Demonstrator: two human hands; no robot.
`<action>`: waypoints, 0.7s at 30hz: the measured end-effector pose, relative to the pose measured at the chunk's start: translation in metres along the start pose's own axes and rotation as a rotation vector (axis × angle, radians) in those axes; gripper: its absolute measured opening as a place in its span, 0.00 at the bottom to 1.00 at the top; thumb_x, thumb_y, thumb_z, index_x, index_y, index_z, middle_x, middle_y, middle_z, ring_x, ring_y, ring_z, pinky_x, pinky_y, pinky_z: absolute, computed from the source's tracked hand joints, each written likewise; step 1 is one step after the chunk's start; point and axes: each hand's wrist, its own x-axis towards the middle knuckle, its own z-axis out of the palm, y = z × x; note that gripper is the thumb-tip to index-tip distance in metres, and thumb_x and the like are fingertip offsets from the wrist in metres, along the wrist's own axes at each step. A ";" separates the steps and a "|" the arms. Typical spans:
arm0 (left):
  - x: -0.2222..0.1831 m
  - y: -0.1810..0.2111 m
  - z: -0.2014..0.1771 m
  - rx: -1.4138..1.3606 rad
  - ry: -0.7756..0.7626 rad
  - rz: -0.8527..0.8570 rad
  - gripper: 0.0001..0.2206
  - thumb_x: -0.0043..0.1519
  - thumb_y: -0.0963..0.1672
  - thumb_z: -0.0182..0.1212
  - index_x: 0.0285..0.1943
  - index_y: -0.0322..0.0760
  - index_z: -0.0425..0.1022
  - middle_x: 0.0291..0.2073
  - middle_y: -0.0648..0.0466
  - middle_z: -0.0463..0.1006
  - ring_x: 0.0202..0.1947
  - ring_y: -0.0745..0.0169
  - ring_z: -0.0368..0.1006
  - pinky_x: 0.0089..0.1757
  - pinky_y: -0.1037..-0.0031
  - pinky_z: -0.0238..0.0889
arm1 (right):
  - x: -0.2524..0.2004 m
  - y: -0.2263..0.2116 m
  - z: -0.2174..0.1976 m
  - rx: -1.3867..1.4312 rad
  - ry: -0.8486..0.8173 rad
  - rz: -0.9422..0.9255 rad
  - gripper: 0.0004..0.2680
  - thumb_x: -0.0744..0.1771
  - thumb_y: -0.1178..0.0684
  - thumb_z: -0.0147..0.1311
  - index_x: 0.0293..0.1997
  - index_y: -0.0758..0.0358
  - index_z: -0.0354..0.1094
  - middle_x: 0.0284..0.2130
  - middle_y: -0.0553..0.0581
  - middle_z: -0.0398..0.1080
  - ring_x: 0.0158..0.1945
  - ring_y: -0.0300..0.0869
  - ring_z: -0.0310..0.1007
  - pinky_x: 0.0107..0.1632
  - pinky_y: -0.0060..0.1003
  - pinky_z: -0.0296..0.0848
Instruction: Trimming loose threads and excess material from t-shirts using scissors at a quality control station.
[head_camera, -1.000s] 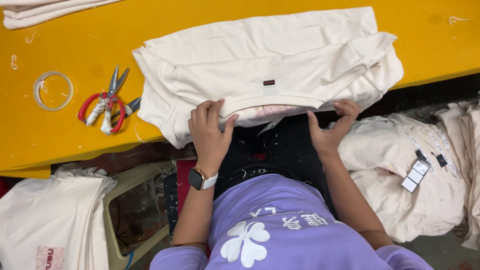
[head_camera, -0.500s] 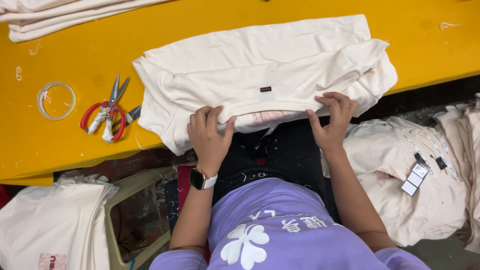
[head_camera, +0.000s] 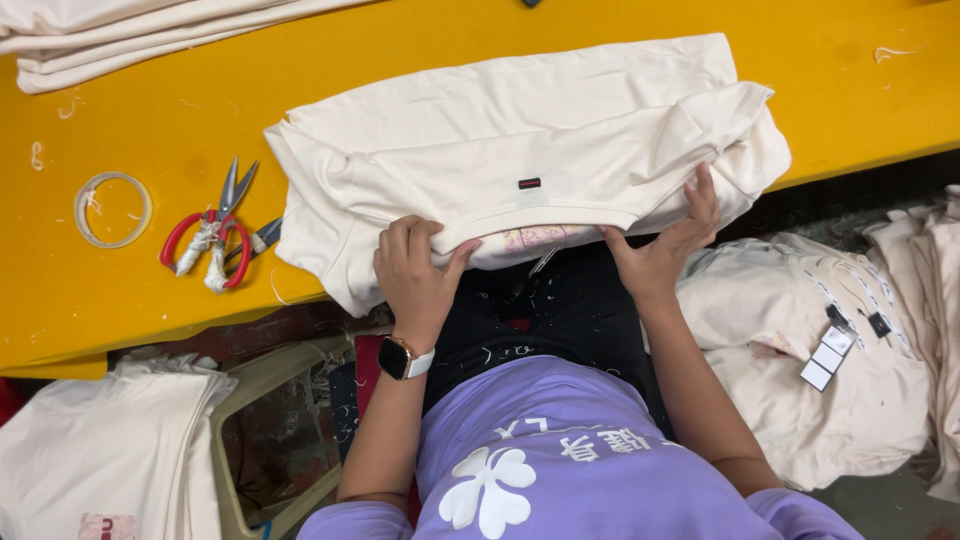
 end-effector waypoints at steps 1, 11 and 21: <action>0.001 0.001 0.000 0.009 0.001 0.008 0.21 0.57 0.53 0.73 0.45 0.38 0.70 0.41 0.53 0.67 0.38 0.53 0.67 0.36 0.64 0.59 | 0.002 0.001 0.000 -0.026 0.011 0.026 0.35 0.65 0.26 0.66 0.68 0.54 0.45 0.74 0.59 0.43 0.73 0.50 0.40 0.68 0.48 0.29; 0.000 0.000 0.004 0.026 0.031 0.014 0.21 0.57 0.52 0.74 0.45 0.39 0.69 0.41 0.53 0.67 0.38 0.53 0.68 0.35 0.63 0.59 | -0.004 0.019 0.003 -0.032 0.042 0.109 0.33 0.64 0.36 0.72 0.67 0.53 0.45 0.74 0.59 0.42 0.73 0.53 0.41 0.68 0.54 0.32; 0.001 0.000 0.001 -0.017 0.065 0.033 0.20 0.58 0.51 0.75 0.46 0.38 0.71 0.42 0.52 0.67 0.39 0.51 0.68 0.35 0.64 0.60 | -0.008 0.016 -0.002 -0.018 0.041 0.060 0.32 0.64 0.37 0.71 0.66 0.56 0.47 0.70 0.59 0.44 0.70 0.53 0.41 0.66 0.52 0.36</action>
